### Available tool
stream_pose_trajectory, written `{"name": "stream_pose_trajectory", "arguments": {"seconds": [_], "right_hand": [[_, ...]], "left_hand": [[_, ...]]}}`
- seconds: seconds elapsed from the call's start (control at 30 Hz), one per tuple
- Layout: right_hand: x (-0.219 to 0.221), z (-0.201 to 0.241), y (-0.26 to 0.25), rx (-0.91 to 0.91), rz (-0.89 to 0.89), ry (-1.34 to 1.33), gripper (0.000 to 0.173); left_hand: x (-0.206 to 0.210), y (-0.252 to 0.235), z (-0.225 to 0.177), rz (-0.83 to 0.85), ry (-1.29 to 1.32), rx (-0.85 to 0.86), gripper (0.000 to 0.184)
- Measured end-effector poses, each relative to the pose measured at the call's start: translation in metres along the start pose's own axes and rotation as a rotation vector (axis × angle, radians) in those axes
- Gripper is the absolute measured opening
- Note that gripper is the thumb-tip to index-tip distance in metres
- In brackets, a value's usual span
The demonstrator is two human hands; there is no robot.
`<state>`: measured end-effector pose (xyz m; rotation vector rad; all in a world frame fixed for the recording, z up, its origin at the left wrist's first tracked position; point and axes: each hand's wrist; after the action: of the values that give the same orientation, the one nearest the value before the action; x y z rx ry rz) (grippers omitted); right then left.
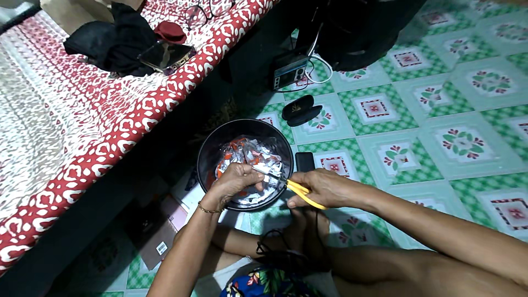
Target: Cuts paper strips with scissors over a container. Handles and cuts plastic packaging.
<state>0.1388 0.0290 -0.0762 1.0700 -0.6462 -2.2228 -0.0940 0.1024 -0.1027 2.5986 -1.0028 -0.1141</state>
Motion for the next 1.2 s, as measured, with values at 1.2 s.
{"name": "stream_pose_trajectory", "arguments": {"seconds": [1.2], "right_hand": [[-0.003,-0.008,0.004,0.016,-0.182,-0.142,0.042]], "left_hand": [[-0.014,-0.005,-0.002,0.138,-1.259,-0.390,0.030]]}}
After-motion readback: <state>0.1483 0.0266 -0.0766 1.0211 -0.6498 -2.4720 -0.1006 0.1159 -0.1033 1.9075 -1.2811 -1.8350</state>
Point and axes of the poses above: each hand's wrist, its own y-axis away from the middle knuckle, its own x-axis out of the palm, z = x × y, and after that the axes turned 6 degrees about x, right-handed
